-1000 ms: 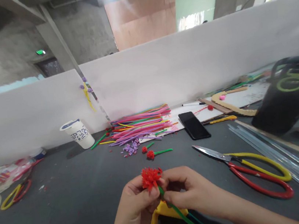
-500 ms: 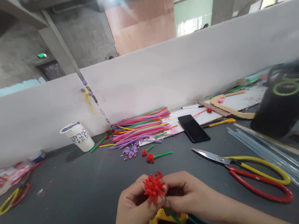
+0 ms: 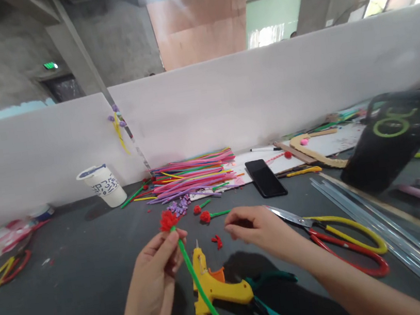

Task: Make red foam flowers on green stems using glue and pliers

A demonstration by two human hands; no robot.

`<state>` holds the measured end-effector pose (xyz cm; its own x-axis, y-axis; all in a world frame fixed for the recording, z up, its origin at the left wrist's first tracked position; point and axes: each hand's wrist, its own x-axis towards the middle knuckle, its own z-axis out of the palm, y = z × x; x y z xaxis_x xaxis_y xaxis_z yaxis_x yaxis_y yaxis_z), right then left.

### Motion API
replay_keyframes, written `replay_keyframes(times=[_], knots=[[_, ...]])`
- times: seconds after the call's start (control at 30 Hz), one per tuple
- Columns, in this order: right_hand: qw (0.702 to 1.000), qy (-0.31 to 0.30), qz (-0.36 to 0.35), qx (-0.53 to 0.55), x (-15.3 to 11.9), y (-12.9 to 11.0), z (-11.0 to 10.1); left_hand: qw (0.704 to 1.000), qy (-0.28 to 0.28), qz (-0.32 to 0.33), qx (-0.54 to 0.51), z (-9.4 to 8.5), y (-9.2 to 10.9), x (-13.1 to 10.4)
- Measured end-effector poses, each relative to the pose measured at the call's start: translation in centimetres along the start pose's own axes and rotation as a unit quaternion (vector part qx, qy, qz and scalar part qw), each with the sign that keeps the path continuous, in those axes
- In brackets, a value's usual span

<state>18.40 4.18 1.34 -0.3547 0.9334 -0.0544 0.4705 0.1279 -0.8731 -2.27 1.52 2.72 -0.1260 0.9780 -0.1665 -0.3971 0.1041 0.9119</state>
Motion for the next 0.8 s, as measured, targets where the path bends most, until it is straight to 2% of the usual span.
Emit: replay_keyframes(times=[0.13, 0.27, 0.4, 0.53, 0.63, 0.8], knots=[[0.984, -0.030, 0.013, -0.173, 0.3, 0.9, -0.4, 1.000, -0.007, -0.021, 0.013, -1.2, 0.9, 1.1], [0.962, -0.085, -0.012, -0.260, -0.5, 0.8, 1.2, 0.998, -0.038, -0.038, 0.026, -1.2, 0.6, 1.5], [0.946, -0.115, -0.072, -0.296, -1.6, -0.1, 3.4, 0.995, -0.070, -0.049, 0.048, -0.3, -0.2, 1.5], [0.935, -0.101, -0.100, -0.326, -2.3, -0.3, 5.2, 0.992, -0.096, -0.059, 0.056, 0.3, -0.7, 1.3], [0.930, -0.096, -0.106, -0.339, -2.4, 0.0, 5.6, 0.993, -0.096, -0.051, 0.051, 0.4, -1.0, 1.0], [0.926, -0.100, -0.111, -0.346, -2.2, 0.4, 5.6, 0.997, -0.066, -0.025, 0.030, 0.3, -0.9, 0.1]])
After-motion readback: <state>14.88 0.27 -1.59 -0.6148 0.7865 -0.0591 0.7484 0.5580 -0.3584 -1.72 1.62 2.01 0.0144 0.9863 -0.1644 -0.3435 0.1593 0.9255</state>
